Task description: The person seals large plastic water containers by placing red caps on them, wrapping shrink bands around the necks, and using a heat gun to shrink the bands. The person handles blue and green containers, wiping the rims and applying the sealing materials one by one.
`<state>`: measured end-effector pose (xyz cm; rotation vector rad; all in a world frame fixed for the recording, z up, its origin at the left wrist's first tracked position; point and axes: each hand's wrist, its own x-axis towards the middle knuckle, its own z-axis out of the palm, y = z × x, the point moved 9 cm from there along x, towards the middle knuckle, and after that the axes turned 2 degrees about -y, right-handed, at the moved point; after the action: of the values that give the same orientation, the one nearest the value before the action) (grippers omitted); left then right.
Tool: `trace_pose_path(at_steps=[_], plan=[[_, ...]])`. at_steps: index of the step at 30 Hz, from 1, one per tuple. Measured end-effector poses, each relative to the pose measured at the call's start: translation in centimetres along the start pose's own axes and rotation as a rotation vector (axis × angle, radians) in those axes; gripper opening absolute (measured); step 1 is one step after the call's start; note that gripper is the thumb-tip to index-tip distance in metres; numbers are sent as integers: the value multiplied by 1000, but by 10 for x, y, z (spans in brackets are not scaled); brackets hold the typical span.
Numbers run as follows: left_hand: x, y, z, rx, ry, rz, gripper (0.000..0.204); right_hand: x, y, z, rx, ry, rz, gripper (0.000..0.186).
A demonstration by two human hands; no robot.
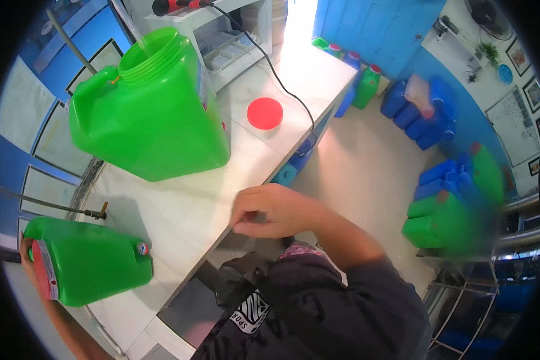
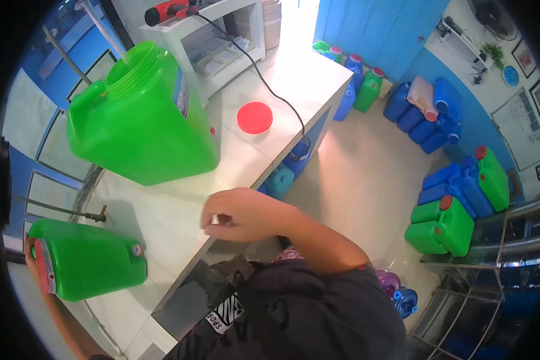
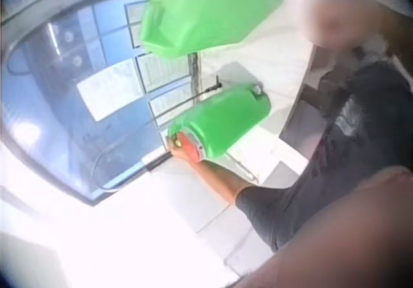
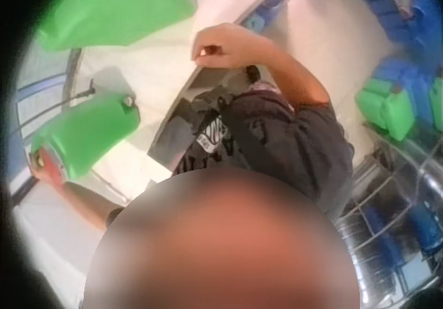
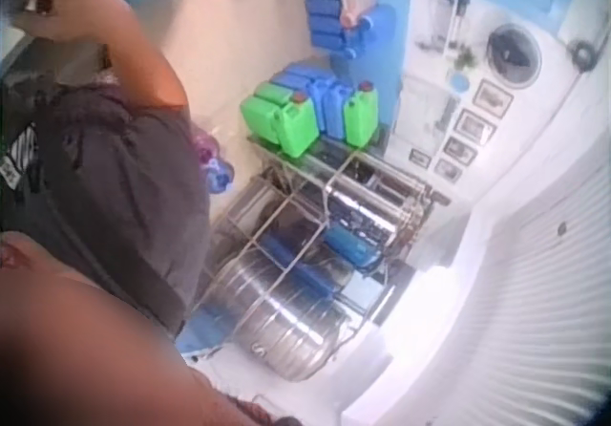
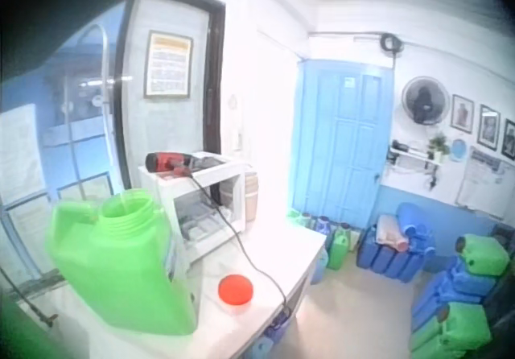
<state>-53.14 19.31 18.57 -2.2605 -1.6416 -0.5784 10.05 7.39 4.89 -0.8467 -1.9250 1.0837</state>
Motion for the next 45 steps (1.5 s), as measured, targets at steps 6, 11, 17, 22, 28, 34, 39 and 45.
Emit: trace_pose_path(at_steps=[6, 11, 17, 22, 28, 34, 39, 45], plan=[[17, 96, -39, 123, 14, -25, 13, -53, 67, -57, 43, 28, 346, 13], [30, 170, -51, 182, 16, 86, 11, -17, 77, -57, 122, -78, 72, 17], [-19, 209, -63, 136, -78, -234, 16, -9, 40, 45, -23, -361, -252, 101], [-56, 332, -77, 340, -248, -205, 25, -39, 19, 79, 114, -204, -199, 131], [-84, 465, -64, 88, -995, -277, 37, -94, 41, 72, 262, 33, -363, 136], [-131, 579, -23, -183, -1108, -84, 39, -153, 88, 82, 179, -94, -379, 124], [-161, 609, 163, -208, -1370, -220, 35, -227, 250, 29, -18, -621, 18, 100], [-352, 718, 509, -31, -1941, -284, 64, -673, 458, -406, -369, 242, 1065, 66]])
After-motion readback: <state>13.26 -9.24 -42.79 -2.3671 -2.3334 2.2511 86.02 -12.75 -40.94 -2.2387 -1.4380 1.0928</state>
